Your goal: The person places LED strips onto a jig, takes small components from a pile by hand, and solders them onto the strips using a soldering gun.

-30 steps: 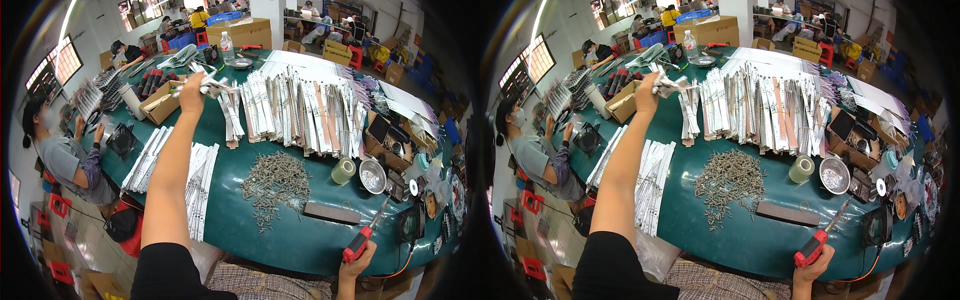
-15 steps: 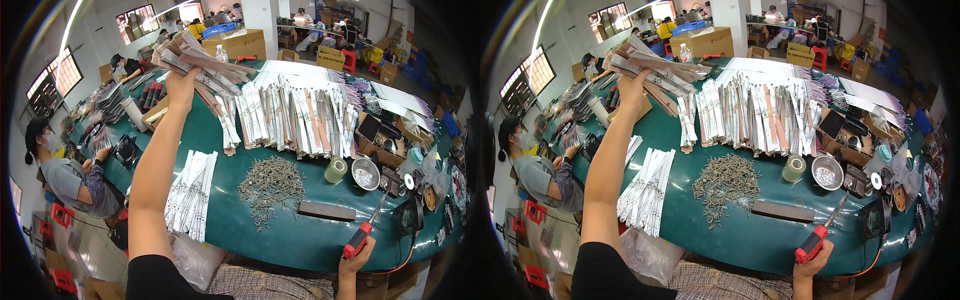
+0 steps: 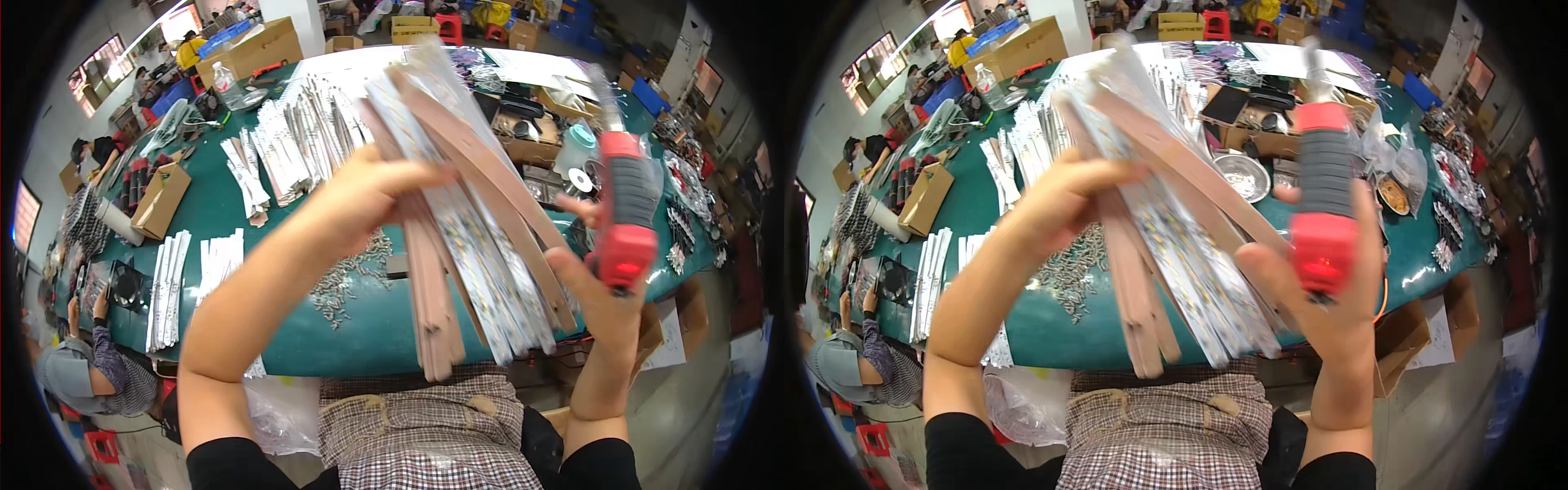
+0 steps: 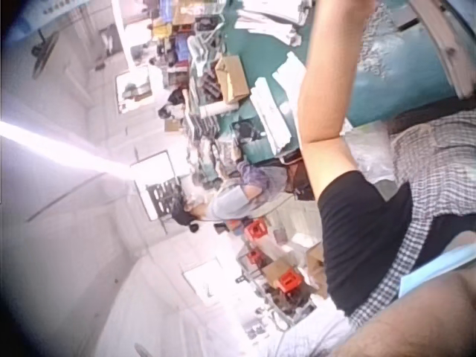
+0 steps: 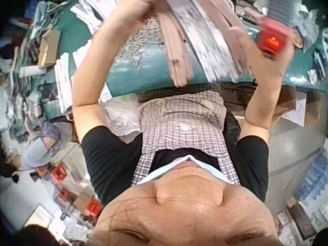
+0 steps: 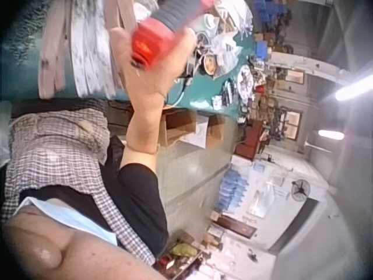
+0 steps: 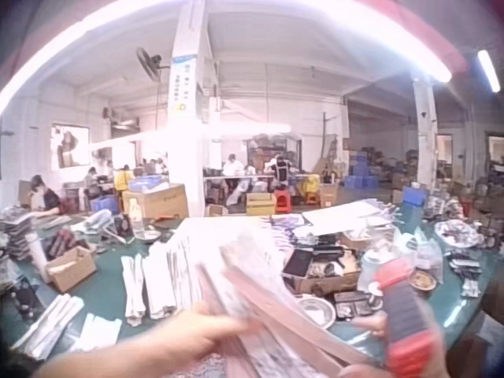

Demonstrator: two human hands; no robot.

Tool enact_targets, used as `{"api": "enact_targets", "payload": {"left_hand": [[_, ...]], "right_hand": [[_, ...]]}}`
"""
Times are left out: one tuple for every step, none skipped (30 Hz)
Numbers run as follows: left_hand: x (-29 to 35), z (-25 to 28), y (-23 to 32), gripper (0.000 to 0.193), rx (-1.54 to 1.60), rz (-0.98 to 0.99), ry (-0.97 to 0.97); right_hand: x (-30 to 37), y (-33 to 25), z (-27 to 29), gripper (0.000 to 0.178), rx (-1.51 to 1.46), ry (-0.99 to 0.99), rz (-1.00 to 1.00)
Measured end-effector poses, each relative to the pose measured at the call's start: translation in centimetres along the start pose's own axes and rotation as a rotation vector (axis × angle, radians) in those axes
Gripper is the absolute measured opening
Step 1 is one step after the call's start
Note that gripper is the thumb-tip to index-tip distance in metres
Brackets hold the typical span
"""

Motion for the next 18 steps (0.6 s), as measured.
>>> {"api": "enact_targets", "payload": {"left_hand": [[-0.9, -2.0, -1.9, 0.042, 0.066, 0.028, -0.086], [-1.8, -3.3, -4.3, 0.040, 0.129, 0.061, -0.146], [-2.4, -4.4, -6.6, 0.037, 0.218, 0.077, -0.133], [-3.4, -5.2, -9.0, 0.035, 0.252, 0.107, -0.147], [-4.2, -5.8, -11.6, 0.034, 0.288, 0.142, -0.158], [-4.7, -6.5, -13.6, 0.033, 0.310, 0.178, -0.136], [-5.1, -7.2, -15.3, 0.032, 0.331, 0.212, -0.116], [-5.4, -7.7, -17.3, 0.032, 0.336, 0.250, -0.093], [-5.5, -8.4, -18.4, 0.033, 0.299, 0.313, -0.119], [-5.7, -8.6, -20.0, 0.033, 0.270, 0.303, -0.112], [-5.8, -8.9, -21.6, 0.034, 0.241, 0.293, -0.105], [-5.5, -9.5, -21.5, 0.033, 0.196, 0.224, -0.072], [-5.5, -9.6, -21.8, 0.033, 0.204, 0.236, -0.078], [-5.6, -9.1, -21.5, 0.032, -0.160, 0.191, -0.107], [-5.8, -8.5, -21.3, 0.032, -0.523, 0.141, -0.137], [-5.6, -7.8, -20.7, 0.034, -0.664, 0.183, -0.103], [-5.3, -7.3, -19.2, 0.033, -0.908, 0.104, -0.023], [-4.9, -7.3, -17.9, 0.031, -0.976, 0.105, 0.029]], "right_hand": [[-0.4, 0.9, 0.3, 0.067, 0.160, -0.062, -0.077], [-0.3, 1.1, -0.2, 0.068, 0.283, -0.161, -0.139], [-0.1, 1.5, -0.9, 0.068, 0.400, -0.269, -0.198], [0.5, 2.3, -1.1, 0.065, 0.465, -0.299, -0.191], [1.2, 3.8, -1.0, 0.062, 0.494, -0.324, -0.256], [1.8, 5.3, -0.5, 0.061, 0.499, -0.328, -0.275], [2.3, 6.8, -0.1, 0.059, 0.505, -0.331, -0.293], [2.9, 8.2, 0.2, 0.059, 0.509, -0.338, -0.303], [3.6, 9.9, 0.6, 0.059, 0.530, -0.342, -0.341], [4.2, 11.1, 0.6, 0.060, 0.546, -0.354, -0.371], [4.7, 11.9, 0.5, 0.060, 0.548, -0.363, -0.380], [5.3, 12.9, 0.5, 0.061, 0.591, -0.389, -0.383], [5.8, 13.6, 0.5, 0.062, 0.633, -0.416, -0.386], [6.1, 13.9, 0.7, 0.065, 0.626, -0.416, -0.386], [6.4, 14.3, 0.8, 0.065, 0.625, -0.420, -0.403], [6.4, 14.2, 0.9, 0.065, 0.600, -0.403, -0.407], [6.5, 14.1, 1.0, 0.065, 0.576, -0.384, -0.412], [6.4, 14.3, 1.1, 0.065, 0.597, -0.372, -0.420]]}}
Point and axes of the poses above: each hand's wrist, its own x-axis away from the middle knuckle, its own z-axis out of the back of the hand, y = z × x, the point moved 6 cm from there along -x, towards the middle knuckle, and after that the axes turned 6 degrees about -y, right-handed, at the moved point
